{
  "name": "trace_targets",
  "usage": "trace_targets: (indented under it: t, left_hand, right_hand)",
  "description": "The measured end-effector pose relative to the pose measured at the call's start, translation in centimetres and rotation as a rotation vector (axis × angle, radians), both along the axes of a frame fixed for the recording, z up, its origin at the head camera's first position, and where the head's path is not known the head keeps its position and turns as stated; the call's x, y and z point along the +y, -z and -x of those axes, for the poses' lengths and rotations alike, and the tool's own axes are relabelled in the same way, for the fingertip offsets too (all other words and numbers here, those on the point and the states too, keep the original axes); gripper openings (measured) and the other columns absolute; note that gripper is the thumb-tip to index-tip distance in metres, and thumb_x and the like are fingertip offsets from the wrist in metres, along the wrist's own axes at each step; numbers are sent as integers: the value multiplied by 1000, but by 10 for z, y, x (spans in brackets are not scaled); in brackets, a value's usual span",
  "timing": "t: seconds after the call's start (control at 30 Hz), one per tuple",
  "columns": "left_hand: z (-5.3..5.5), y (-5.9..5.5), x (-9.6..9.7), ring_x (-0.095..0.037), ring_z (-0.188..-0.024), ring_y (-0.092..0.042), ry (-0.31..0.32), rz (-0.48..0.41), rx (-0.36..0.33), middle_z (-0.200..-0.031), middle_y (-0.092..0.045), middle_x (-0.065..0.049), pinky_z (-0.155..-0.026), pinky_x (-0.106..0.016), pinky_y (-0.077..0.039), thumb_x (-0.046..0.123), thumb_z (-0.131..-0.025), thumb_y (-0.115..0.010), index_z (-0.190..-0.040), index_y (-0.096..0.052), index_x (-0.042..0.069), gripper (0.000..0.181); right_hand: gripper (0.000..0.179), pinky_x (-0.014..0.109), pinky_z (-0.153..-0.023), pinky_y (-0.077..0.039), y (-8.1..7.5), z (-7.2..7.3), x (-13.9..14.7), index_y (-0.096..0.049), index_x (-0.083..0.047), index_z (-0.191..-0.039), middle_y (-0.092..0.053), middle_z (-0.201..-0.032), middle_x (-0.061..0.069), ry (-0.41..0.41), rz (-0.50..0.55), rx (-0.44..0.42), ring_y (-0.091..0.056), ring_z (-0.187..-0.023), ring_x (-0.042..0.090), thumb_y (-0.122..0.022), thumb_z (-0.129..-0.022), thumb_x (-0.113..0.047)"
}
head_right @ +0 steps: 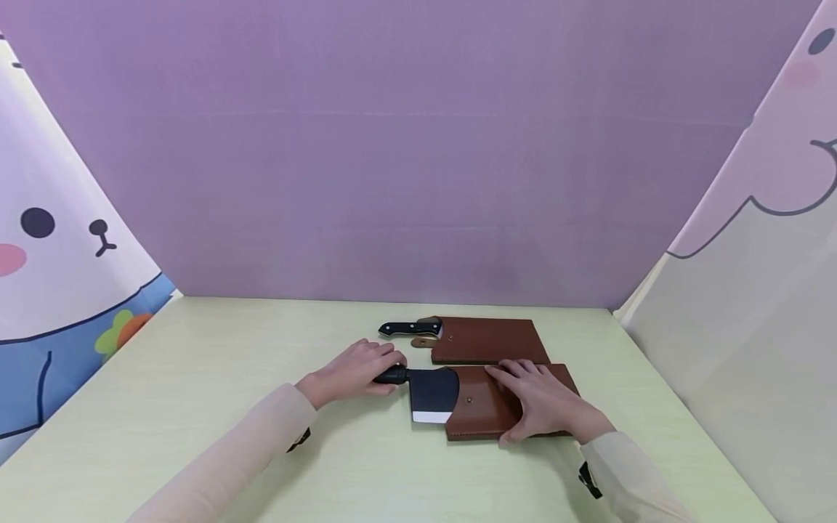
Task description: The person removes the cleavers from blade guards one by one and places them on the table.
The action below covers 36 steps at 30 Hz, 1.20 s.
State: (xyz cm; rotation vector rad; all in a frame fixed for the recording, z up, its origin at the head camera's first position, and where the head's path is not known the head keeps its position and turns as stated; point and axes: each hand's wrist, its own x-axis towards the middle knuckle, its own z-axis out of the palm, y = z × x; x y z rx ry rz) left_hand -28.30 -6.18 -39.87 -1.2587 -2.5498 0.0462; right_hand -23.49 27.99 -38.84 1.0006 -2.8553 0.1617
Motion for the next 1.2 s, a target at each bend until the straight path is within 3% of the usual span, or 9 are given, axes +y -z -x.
trace_targets:
  t: [1.2]
  left_hand:
    - [0,0,-14,-12,-76,-57,32,-79,6,-93,-59,4,-73,-31,-45,42,-84,-60,-111,-55,21,35]
  right_hand:
    - [109,63,-90,-33,-2,-2,3,-38,-14,-139,-41,-137,18,16,-5,-23,-39,-121,38,-68,-53,-73]
